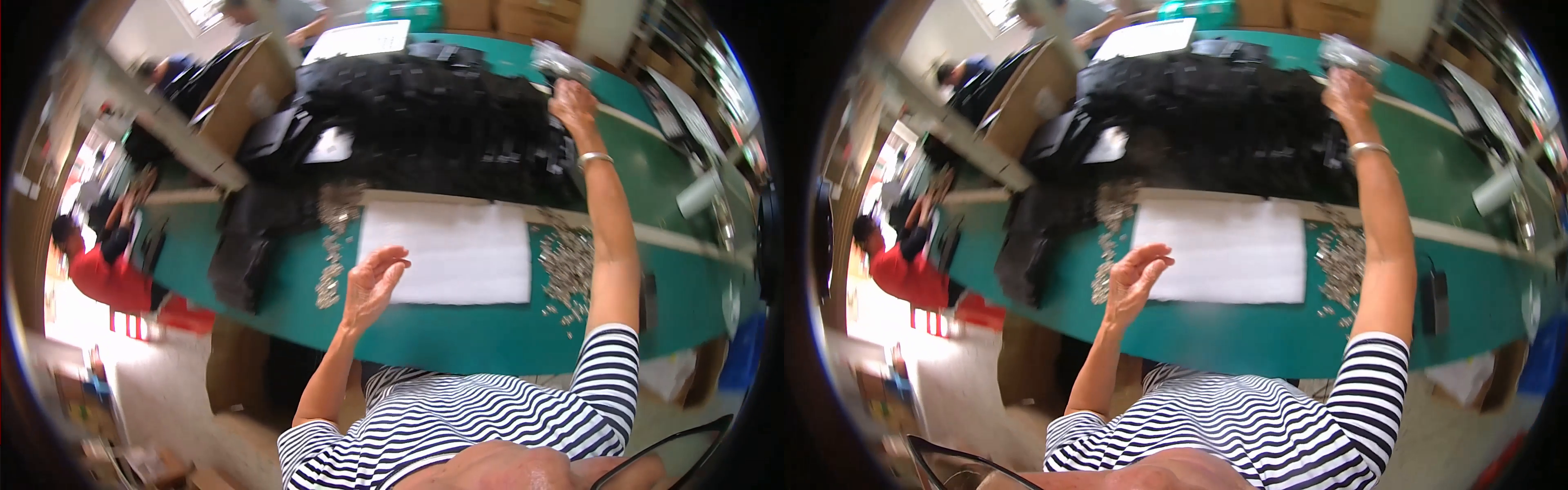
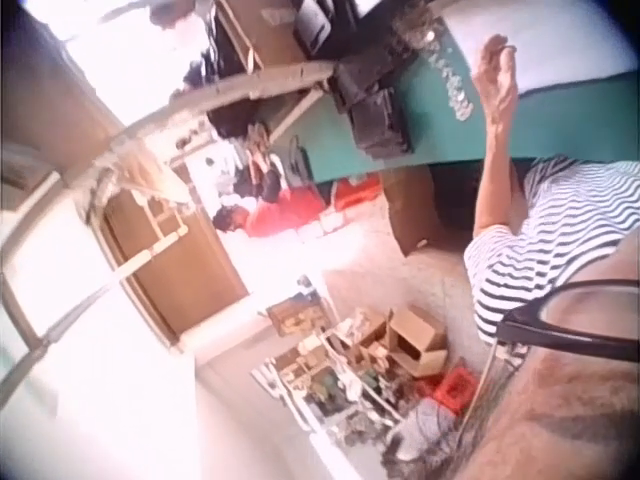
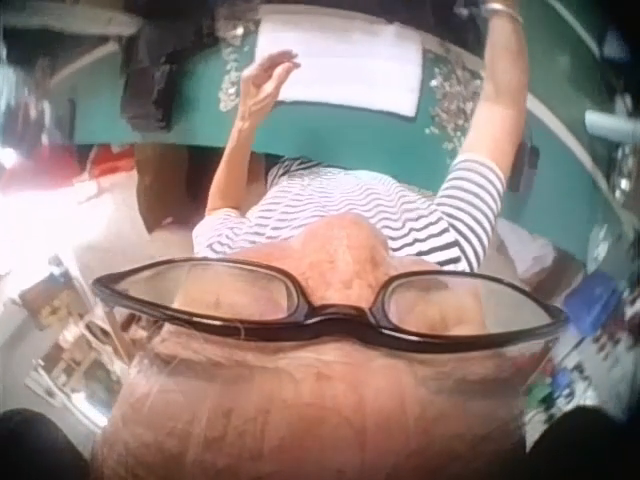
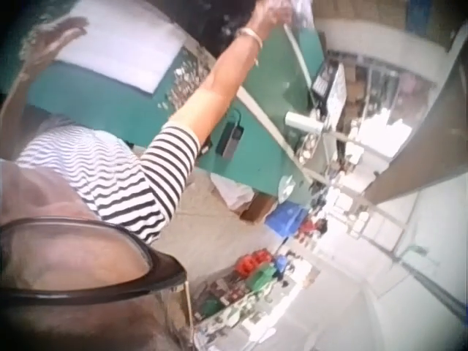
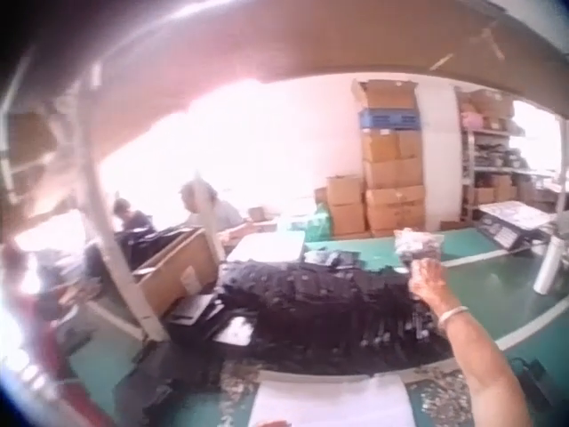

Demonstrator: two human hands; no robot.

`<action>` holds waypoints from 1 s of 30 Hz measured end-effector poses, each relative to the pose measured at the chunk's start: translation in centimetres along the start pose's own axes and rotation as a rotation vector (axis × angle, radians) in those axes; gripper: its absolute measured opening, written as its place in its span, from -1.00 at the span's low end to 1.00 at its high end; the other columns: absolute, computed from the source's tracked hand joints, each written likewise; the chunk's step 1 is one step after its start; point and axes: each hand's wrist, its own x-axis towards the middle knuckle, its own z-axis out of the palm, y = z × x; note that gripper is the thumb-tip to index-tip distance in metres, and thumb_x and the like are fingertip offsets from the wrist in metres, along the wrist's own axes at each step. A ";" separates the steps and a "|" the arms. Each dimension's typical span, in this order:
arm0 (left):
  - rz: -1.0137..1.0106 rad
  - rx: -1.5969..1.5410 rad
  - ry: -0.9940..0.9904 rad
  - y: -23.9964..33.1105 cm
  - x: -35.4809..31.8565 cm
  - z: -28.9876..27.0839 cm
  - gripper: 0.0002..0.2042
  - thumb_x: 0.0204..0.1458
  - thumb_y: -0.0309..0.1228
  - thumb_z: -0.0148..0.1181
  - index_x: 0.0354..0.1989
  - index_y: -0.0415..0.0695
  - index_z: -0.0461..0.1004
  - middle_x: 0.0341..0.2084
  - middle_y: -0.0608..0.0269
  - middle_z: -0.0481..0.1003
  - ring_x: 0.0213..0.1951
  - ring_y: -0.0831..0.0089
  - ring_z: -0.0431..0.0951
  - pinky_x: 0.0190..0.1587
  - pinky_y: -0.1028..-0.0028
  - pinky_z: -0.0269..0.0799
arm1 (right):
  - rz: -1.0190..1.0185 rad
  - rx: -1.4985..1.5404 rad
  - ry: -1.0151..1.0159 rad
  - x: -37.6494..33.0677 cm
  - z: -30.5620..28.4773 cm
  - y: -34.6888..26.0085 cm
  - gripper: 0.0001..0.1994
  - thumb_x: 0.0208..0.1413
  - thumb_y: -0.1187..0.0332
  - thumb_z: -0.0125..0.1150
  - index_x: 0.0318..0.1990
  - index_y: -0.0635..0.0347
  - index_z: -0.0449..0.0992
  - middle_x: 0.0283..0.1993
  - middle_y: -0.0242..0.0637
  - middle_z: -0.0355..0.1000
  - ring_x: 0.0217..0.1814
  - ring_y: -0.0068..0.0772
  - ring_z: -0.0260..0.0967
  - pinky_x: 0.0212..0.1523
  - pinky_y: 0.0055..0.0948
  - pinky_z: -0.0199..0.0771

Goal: The person assembles small metal components into plastic housings using tweezers, taking parts from bins and fitting them together.

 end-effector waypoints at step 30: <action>0.072 1.411 0.648 -1.4 6.2 -19.1 -0.50 -0.07 -0.22 0.30 0.04 -0.21 0.41 -0.01 -0.07 0.41 0.03 -0.01 0.43 0.00 0.06 0.39 | 0.118 0.219 -0.287 -4.9 4.2 1.2 -0.37 0.17 -0.27 -0.11 -0.21 0.19 0.58 -0.23 -0.01 0.53 -0.11 0.08 0.46 -0.09 -0.05 0.43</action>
